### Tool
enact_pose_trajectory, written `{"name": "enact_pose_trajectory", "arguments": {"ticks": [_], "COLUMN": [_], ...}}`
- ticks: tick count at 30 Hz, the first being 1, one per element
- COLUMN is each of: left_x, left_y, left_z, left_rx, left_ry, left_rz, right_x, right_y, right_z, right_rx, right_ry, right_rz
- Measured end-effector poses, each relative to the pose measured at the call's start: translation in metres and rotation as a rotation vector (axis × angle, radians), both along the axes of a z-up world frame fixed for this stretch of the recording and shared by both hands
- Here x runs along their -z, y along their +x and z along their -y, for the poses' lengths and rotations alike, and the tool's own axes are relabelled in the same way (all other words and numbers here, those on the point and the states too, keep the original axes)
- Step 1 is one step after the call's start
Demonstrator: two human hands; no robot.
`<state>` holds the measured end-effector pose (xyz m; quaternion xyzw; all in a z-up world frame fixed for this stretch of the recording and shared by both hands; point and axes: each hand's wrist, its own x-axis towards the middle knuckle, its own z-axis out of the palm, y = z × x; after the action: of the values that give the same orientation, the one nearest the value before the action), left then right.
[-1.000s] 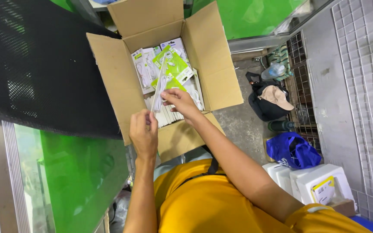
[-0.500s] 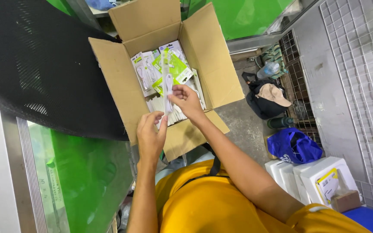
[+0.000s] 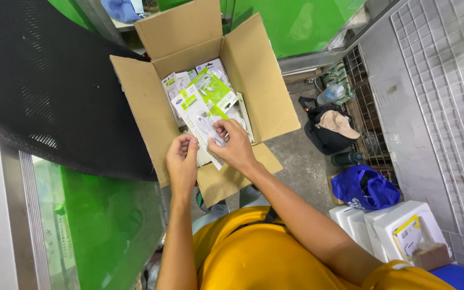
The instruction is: Sorting and organizing USB cables and chargers inside a cardboard box.
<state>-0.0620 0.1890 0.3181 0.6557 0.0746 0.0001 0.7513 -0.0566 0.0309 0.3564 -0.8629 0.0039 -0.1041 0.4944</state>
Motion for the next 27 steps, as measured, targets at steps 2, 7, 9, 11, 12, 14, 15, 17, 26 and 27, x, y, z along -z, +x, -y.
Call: {"name": "enact_pose_trajectory", "arguments": {"ticks": [2, 7, 9, 11, 12, 14, 15, 17, 26, 27], "left_x": [0.0, -0.03, -0.059, -0.043, -0.034, -0.039, -0.041, -0.034, -0.037, -0.037], "left_y": [0.005, 0.029, 0.039, 0.048, 0.049, 0.051, 0.052, 0.054, 0.034, 0.032], "left_z": [0.003, -0.005, -0.008, -0.006, -0.007, -0.003, 0.0, 0.005, 0.015, 0.015], "left_rx": [-0.023, -0.121, -0.062, -0.029, 0.011, 0.013, 0.014, 0.012, 0.037, 0.041], "left_ry": [-0.023, -0.021, 0.419, 0.388, 0.361, 0.366, 0.369, 0.397, 0.479, 0.505], "left_rz": [-0.002, 0.079, 0.021, -0.004, -0.036, -0.052, -0.063, -0.054, 0.067, 0.11], "right_x": [-0.002, -0.003, -0.004, -0.001, 0.001, 0.004, 0.006, 0.011, 0.001, 0.003], "right_y": [-0.001, -0.003, -0.002, 0.003, 0.001, 0.0, -0.001, -0.003, -0.011, -0.009], "right_z": [0.008, 0.027, 0.037, 0.046, 0.048, 0.054, 0.056, 0.062, 0.065, 0.065], "right_rx": [-0.035, -0.121, -0.178, -0.206, -0.229, -0.243, -0.256, -0.25, -0.175, -0.134], "right_ry": [-0.017, -0.1, -0.211, -0.237, -0.258, -0.244, -0.233, -0.235, -0.226, -0.2], "right_rz": [0.03, 0.113, 0.189, 0.23, 0.263, 0.23, 0.203, 0.208, 0.147, 0.131]}}
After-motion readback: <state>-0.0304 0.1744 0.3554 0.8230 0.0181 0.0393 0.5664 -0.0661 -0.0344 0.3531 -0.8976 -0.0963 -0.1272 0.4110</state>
